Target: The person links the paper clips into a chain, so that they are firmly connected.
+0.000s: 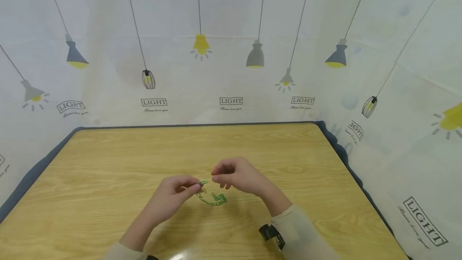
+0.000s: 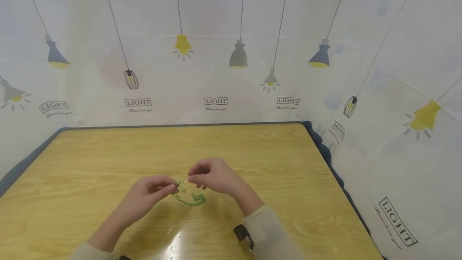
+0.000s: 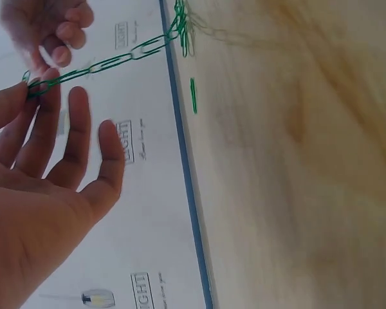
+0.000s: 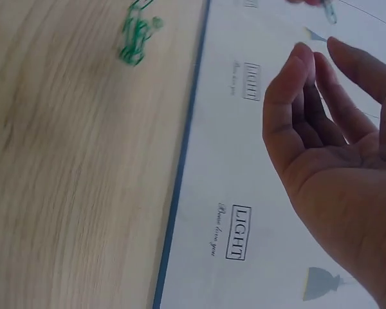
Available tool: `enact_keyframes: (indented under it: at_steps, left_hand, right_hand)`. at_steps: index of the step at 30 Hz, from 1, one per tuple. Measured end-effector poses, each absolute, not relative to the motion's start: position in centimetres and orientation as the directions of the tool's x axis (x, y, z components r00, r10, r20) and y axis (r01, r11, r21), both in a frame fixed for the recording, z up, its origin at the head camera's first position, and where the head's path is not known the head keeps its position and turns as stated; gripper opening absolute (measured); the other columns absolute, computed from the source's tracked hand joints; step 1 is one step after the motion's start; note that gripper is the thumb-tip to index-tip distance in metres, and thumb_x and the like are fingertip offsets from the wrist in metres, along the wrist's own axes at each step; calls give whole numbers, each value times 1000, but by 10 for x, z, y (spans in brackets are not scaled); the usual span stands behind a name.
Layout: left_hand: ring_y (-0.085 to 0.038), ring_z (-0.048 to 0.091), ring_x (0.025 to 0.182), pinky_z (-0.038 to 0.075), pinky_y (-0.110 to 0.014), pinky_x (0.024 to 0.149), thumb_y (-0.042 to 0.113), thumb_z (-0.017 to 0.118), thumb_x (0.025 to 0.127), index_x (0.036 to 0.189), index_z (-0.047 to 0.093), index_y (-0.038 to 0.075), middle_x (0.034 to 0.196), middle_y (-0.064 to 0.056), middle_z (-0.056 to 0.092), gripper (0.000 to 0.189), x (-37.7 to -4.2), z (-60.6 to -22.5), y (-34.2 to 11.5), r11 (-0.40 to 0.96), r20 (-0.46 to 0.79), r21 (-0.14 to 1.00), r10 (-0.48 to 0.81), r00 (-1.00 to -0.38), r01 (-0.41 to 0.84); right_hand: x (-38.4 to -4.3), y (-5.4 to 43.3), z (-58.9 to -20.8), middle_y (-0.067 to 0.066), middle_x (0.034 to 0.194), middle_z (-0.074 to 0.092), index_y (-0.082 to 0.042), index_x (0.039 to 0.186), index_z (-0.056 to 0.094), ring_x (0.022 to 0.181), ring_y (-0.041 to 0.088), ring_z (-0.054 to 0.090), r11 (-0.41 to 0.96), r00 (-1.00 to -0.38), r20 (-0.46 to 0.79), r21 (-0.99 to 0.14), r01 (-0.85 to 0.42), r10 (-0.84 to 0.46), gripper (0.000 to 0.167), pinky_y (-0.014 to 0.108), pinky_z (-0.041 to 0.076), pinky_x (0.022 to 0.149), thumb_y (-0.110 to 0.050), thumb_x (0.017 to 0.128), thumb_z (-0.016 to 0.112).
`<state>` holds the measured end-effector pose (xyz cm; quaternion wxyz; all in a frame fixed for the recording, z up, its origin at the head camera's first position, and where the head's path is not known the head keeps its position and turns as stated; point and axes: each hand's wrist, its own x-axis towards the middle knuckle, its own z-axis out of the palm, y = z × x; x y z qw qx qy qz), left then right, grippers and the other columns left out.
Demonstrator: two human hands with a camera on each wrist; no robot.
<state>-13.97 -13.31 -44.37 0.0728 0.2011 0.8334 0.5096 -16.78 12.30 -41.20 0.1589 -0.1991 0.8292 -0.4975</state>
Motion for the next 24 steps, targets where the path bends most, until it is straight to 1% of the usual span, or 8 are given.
enact_keyframes:
  at_steps: [2,4,7,12,14,18,21,24]
  left_hand:
    - [-20,75,106,60,-32,91,31,66,107,118,77,9,112,-5,81,27,-139,-445,-137,387,62,894,392,-918,225]
    - [-19,75,107,61,-31,94,29,66,107,119,77,7,113,-8,80,28,-139,-446,-141,377,41,906,373,-927,191]
    - [-17,74,110,60,-37,101,29,66,106,120,77,7,115,-9,80,28,-139,-449,-143,358,1,925,342,-940,131]
    - [-19,72,111,56,-50,108,30,67,106,121,75,5,115,-9,80,30,-139,-455,-145,311,-31,947,326,-945,77]
    - [-20,72,112,55,-52,109,30,67,106,122,75,4,116,-10,79,31,-139,-455,-145,302,-29,950,327,-944,76]
    - [-19,71,113,55,-53,110,31,67,106,123,74,4,117,-10,79,32,-137,-452,-149,308,-23,948,320,-947,81]
    - [-18,72,112,56,-49,110,31,67,106,123,75,6,115,-9,80,31,-135,-447,-153,312,-16,947,297,-955,82]
    - [-17,72,111,57,-44,109,29,67,106,123,74,5,118,-13,79,31,-135,-444,-156,299,-10,951,291,-957,81]
  right_hand:
    - [-178,120,-418,9,101,75,-8,114,76,89,25,70,476,-869,-60,-854,-210,-492,18,41,62,79,-22,103,71]
    - [-190,117,-426,7,103,76,-8,116,76,91,20,69,528,-860,-64,-811,-251,-506,19,35,60,79,-20,103,72]
    - [-207,113,-441,1,107,76,-9,121,75,96,13,68,579,-835,-90,-760,-295,-543,22,29,57,80,-19,102,74]
    - [-227,110,-458,0,117,73,-16,129,73,108,14,66,596,-790,-177,-755,-274,-587,30,34,57,94,-21,100,77]
    - [-231,109,-463,0,123,71,-20,131,72,113,14,64,601,-767,-220,-758,-255,-603,32,37,55,101,-22,99,78]
    - [-236,106,-468,0,133,66,-26,131,72,122,15,59,619,-721,-281,-743,-255,-634,35,41,50,110,-25,97,80]
    - [-237,100,-470,1,136,62,-28,129,73,124,17,55,628,-707,-279,-722,-291,-649,34,43,48,111,-26,97,81]
    - [-237,96,-472,0,131,57,-30,125,74,120,17,51,639,-709,-281,-707,-303,-647,30,41,47,106,-28,96,82]
